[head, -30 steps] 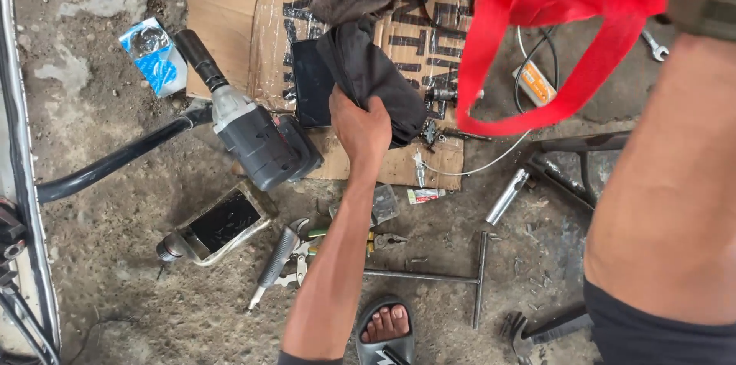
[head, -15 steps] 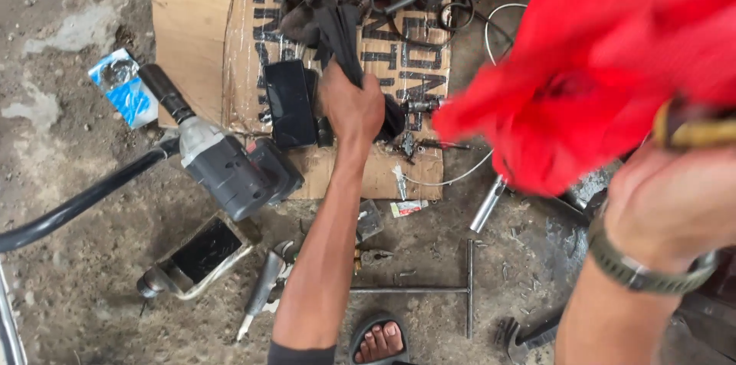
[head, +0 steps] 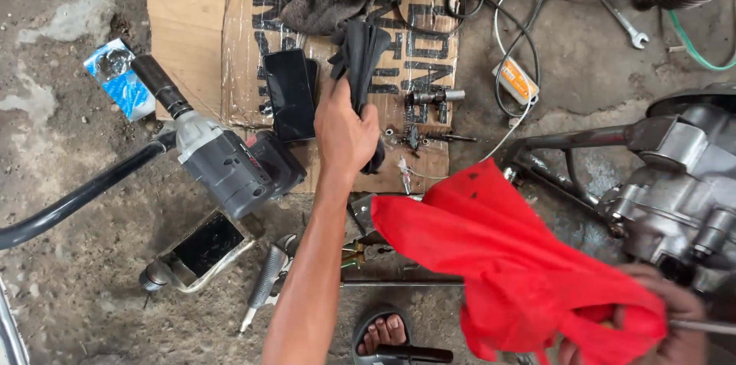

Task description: A person is disassembling or adjusting components of a motorcycle engine using a screwdriver and a cloth.

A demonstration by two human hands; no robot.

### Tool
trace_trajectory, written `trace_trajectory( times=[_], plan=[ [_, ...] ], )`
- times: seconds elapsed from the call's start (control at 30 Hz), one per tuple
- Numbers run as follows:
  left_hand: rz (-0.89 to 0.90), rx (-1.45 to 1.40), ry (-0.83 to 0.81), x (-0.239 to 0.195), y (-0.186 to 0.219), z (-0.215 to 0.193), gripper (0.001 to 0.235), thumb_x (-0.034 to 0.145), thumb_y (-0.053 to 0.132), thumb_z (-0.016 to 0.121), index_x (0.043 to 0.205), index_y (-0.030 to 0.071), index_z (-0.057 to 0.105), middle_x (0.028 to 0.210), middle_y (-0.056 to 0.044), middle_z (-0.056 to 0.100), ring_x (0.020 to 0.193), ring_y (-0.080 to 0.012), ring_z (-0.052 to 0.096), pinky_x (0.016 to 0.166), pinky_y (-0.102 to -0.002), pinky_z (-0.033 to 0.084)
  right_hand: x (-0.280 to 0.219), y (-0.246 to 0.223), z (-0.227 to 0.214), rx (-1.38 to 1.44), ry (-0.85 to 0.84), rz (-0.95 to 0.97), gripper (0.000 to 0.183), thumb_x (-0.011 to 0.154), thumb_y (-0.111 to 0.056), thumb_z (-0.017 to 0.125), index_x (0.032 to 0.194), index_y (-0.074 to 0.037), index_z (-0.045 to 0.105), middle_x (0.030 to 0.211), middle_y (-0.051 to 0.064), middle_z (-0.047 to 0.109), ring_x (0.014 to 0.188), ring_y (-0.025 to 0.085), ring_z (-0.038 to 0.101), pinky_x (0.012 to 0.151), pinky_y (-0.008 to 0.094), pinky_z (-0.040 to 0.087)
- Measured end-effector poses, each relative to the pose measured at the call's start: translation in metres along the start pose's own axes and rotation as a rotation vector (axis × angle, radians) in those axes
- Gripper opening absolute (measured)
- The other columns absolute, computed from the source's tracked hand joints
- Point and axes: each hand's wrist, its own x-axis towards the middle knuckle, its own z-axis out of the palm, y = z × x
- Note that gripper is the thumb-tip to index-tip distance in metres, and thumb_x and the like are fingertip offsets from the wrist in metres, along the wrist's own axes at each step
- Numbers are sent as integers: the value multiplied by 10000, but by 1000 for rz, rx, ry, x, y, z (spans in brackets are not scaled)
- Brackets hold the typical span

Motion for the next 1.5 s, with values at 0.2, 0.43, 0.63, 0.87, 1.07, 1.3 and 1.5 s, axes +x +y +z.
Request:
trace_trajectory(
  times=[0.2, 0.43, 0.63, 0.87, 1.07, 1.3, 1.5],
  plan=[
    [23, 172, 55, -8, -7, -3, 572, 856, 17, 641, 1408, 80, 506, 1239, -158, 638, 1013, -372, 668, 824, -470, 551, 0, -92, 144, 43, 569, 91, 71, 1090, -31, 516, 1154, -51, 538, 1196, 135, 634, 1032, 174, 610, 963, 280, 526],
    [59, -190, -93, -130, 108, -98, 452, 912, 183, 564, 1331, 23, 517, 1170, -133, 558, 980, -269, 544, 833, -403, 453, 17, -134, 151, 142, 274, 267, 200, 996, -18, 532, 1177, 1, 615, 780, 37, 570, 579, 87, 470, 485, 223, 382],
    [-80, -385, -316, -245, 106, -66, 920, 703, 170, 728, 1497, 25, 285, 1246, -144, 505, 1021, -237, 597, 843, -347, 563, 34, -154, 124, 243, 26, 308, 367, 884, 73, 512, 1225, 3, 629, 796, 15, 552, 610, 85, 462, 528, 202, 367],
    [-84, -319, -129, -204, 112, -103, 438, 768, -107, 561, 1185, 24, 533, 1006, -85, 620, 754, -145, 568, 632, -267, 501, 46, -171, 111, 232, -46, 211, 402, 883, 80, 536, 1272, 0, 600, 813, -15, 539, 623, 43, 434, 548, 154, 368],
    [146, -174, -285, -191, 121, -132, 251, 669, -176, 540, 771, 17, 665, 1261, -99, 581, 893, -219, 590, 737, -307, 506, 48, -183, 119, -90, -18, 119, 409, 886, 90, 546, 1285, 19, 602, 915, 38, 591, 714, 93, 497, 642, 199, 424],
    [370, 33, -360, -181, 127, -120, 388, 774, -117, 598, 1105, 12, 752, 1420, -125, 556, 1106, -323, 547, 959, -372, 507, 39, -164, 119, -301, 69, 69, 363, 926, 86, 588, 1284, 39, 627, 826, 50, 613, 682, 107, 575, 606, 213, 441],
    [438, 78, -499, -180, 136, -107, 375, 844, -19, 619, 1211, 27, 682, 1407, -132, 542, 1038, -344, 585, 898, -421, 529, 21, -147, 122, -653, 180, -328, 396, 823, 115, 579, 1214, 175, 592, 1206, 291, 510, 1040, 396, 527, 927, 453, 448]
  ],
)
